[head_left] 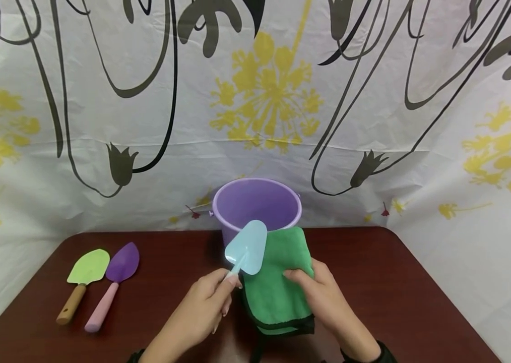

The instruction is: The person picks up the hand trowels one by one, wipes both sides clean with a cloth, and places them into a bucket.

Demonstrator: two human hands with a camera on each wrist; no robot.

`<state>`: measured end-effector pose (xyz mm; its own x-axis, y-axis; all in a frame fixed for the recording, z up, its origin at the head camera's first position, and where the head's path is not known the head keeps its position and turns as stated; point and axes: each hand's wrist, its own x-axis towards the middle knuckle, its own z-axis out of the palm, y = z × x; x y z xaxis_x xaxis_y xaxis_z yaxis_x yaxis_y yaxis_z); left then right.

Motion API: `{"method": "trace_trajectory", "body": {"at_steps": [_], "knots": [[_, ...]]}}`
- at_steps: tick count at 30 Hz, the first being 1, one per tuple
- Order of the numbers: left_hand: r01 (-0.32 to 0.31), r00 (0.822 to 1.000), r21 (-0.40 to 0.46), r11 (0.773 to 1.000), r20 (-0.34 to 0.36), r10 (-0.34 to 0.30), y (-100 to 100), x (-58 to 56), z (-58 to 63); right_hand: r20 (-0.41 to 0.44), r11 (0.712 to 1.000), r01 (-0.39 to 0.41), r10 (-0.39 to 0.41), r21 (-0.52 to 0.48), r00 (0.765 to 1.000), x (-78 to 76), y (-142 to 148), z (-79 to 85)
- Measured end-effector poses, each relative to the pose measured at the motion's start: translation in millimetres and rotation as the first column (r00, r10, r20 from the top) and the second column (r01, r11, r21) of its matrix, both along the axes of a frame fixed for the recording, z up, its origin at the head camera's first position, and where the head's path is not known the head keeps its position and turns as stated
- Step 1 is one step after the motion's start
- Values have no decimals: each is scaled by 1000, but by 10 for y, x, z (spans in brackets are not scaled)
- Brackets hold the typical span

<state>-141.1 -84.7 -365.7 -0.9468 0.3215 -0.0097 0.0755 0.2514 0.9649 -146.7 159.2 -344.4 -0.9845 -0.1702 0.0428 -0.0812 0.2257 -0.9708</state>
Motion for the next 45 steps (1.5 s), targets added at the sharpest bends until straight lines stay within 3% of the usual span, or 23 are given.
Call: {"method": "trace_trajectory", "body": {"at_steps": [9,12,14,18,21,28,34,38,45], "knots": [[23,1000,-13,1000,2,-22,48,-8,-38,80,997,17,-11,-78,997,14,-80,7],[28,1000,-2,1000,8,-28,43,-24,-44,131,984,-26,49,-177,990,20,-102,11],[36,999,2,999,9,-36,40,-28,-40,153,962,-79,122,-261,981,32,-116,1],[44,999,21,999,19,-44,38,-43,-55,139,892,-225,299,-392,944,51,-132,-39],[47,999,45,998,21,-48,36,-52,-72,132,855,-276,366,-439,921,57,-149,-63],[106,991,127,986,64,-115,38,-72,-103,185,872,-193,303,-450,935,88,-203,-87],[96,986,158,983,123,-116,67,-60,-149,184,886,-196,295,-420,938,102,-246,-108],[134,973,208,969,156,-168,74,-46,-152,177,899,-178,266,-400,947,103,-271,-111],[202,961,262,944,133,-243,56,-40,-130,177,898,-138,229,-418,957,111,-273,-96]]}}
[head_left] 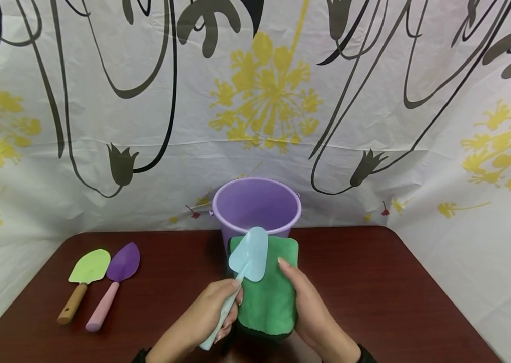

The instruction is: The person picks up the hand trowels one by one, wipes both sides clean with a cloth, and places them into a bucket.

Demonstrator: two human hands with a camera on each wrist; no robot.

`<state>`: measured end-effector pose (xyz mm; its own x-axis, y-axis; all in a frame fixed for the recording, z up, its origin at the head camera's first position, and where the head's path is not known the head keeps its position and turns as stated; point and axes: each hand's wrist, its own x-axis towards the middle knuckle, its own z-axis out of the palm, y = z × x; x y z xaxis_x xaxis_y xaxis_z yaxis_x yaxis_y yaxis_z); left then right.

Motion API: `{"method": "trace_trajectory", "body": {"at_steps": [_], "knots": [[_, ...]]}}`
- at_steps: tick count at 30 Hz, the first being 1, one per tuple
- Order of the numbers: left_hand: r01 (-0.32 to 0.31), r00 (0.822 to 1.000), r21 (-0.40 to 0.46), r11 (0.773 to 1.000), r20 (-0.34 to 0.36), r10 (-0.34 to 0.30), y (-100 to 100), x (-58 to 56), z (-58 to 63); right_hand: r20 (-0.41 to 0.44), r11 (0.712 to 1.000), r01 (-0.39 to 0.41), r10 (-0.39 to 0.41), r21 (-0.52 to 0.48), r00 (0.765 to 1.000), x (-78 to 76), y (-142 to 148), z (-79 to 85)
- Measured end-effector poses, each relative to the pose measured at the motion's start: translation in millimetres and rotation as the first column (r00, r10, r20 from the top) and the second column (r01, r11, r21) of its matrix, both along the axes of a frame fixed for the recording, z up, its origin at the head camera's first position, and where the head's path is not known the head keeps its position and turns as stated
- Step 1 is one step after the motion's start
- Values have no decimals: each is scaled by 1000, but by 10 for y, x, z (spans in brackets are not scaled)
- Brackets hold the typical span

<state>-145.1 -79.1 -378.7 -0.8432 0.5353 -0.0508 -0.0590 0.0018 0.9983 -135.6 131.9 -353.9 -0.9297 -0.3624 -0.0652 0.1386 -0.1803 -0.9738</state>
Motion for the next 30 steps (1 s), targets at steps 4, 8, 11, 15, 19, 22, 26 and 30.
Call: {"method": "trace_trajectory", "body": {"at_steps": [4,8,11,15,19,22,26,30], "knots": [[-8,1000,-20,1000,-17,8,-8,14,5,-10,1000,2,-2,7,1000,1,-25,3],[-26,999,-50,998,-41,24,-10,23,10,-29,998,41,-40,45,999,9,-55,-3],[-39,998,-70,997,-61,34,-15,22,17,-13,994,87,-87,70,996,11,-58,-7],[-53,996,-81,995,-72,47,-28,16,27,19,987,137,-139,80,990,4,-45,-8],[-50,997,-78,996,-66,45,-33,13,31,31,985,154,-157,74,987,2,-27,-2],[-43,997,-76,996,-61,38,-33,15,28,28,985,156,-158,67,987,4,-12,5],[-36,998,-79,996,-62,32,-33,19,24,22,983,174,-176,59,984,0,3,15],[-31,998,-77,997,-59,26,-31,23,23,24,980,190,-192,52,981,-6,14,26]]}}
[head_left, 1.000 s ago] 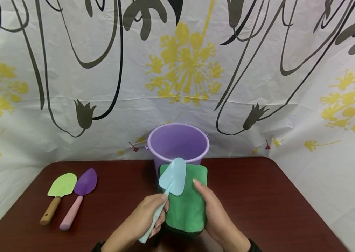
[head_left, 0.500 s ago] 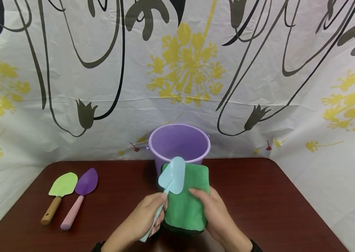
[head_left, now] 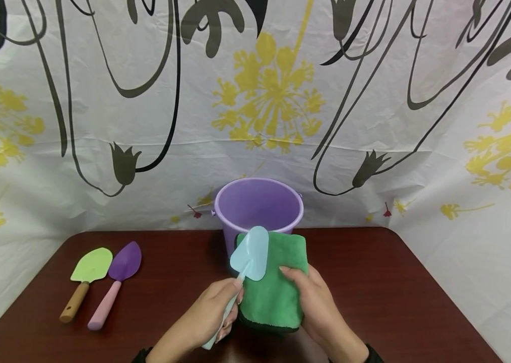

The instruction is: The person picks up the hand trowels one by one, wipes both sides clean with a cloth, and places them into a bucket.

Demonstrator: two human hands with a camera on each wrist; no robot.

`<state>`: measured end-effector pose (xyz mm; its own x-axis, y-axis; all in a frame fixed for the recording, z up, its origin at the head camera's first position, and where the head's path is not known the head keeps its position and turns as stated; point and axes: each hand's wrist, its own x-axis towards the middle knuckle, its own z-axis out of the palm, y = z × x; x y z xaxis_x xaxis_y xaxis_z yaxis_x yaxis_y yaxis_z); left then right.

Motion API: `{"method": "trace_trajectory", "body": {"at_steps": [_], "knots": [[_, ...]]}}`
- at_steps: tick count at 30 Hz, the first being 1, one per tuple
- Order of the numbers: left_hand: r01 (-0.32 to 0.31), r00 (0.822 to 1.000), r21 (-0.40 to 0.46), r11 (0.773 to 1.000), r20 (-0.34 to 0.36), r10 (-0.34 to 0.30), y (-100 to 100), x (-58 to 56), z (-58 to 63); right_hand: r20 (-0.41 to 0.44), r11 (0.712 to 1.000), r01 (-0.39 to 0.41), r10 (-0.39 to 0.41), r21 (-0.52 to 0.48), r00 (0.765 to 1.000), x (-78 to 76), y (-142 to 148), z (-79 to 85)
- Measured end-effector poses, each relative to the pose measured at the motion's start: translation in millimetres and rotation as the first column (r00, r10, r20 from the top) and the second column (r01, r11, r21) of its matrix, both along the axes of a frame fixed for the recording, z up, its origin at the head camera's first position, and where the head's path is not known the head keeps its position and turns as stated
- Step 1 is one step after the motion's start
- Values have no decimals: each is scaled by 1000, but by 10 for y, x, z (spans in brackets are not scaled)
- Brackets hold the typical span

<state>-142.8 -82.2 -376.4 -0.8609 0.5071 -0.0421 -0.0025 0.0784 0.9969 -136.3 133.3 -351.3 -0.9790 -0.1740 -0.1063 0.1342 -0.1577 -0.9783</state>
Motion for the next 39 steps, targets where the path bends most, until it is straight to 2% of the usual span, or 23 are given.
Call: {"method": "trace_trajectory", "body": {"at_steps": [7,15,21,33,39], "knots": [[10,1000,-5,1000,7,-10,-4,10,2,3,1000,21,-21,-19,1000,-7,11,14],[32,999,-17,999,0,-32,9,21,2,15,995,99,-99,-28,995,-20,33,36],[36,999,-27,999,-4,-36,11,32,3,24,992,120,-119,-35,993,-27,37,41],[33,999,-63,997,1,-33,-17,60,50,15,994,92,-92,-50,996,0,-4,7],[53,999,-77,996,-10,-53,-9,89,73,11,1000,11,-11,-26,1000,31,-48,-59]]}}
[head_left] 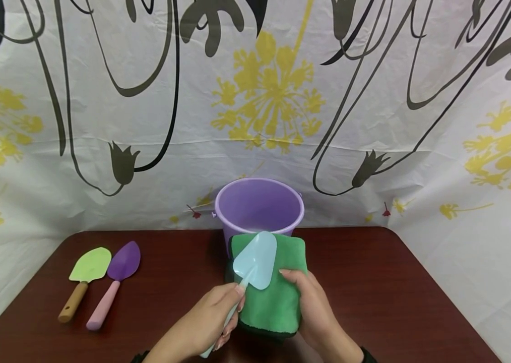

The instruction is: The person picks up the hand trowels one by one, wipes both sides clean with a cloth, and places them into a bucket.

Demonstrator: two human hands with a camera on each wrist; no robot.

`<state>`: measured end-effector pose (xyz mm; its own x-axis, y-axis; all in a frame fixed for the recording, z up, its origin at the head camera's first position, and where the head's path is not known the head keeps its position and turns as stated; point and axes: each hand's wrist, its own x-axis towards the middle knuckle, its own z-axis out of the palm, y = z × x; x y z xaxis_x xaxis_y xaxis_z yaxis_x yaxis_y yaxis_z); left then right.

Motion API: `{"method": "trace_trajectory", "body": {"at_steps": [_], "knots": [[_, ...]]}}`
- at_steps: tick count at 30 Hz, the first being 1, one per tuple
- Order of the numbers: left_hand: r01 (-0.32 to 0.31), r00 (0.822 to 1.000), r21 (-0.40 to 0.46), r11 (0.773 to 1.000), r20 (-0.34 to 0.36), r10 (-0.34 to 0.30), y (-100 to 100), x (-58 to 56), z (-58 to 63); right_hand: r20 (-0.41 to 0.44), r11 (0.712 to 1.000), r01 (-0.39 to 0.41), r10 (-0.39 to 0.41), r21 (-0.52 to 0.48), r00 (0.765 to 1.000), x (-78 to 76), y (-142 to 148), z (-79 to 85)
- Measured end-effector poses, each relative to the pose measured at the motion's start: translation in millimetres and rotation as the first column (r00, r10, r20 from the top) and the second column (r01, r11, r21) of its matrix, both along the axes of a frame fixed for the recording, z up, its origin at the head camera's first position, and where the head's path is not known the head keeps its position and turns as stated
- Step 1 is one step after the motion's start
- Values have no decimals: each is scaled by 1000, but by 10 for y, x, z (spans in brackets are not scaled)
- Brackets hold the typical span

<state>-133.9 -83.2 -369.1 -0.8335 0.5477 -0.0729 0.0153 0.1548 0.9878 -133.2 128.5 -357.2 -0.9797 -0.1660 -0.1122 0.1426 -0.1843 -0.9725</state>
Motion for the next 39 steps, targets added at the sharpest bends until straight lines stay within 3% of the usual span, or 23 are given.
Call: {"method": "trace_trajectory", "body": {"at_steps": [11,17,23,39], "knots": [[-11,1000,-26,1000,-28,10,-64,5,40,-18,993,-118,118,24,993,70,-124,-66],[-5,1000,-13,1000,-24,5,-69,14,61,-48,992,-119,120,36,992,81,-114,-6],[2,1000,9,1000,-16,-2,-54,12,36,-51,996,-84,86,36,995,95,-80,42],[8,1000,13,1000,-27,-8,-6,16,28,-71,992,118,-115,43,991,70,-15,108]]}}
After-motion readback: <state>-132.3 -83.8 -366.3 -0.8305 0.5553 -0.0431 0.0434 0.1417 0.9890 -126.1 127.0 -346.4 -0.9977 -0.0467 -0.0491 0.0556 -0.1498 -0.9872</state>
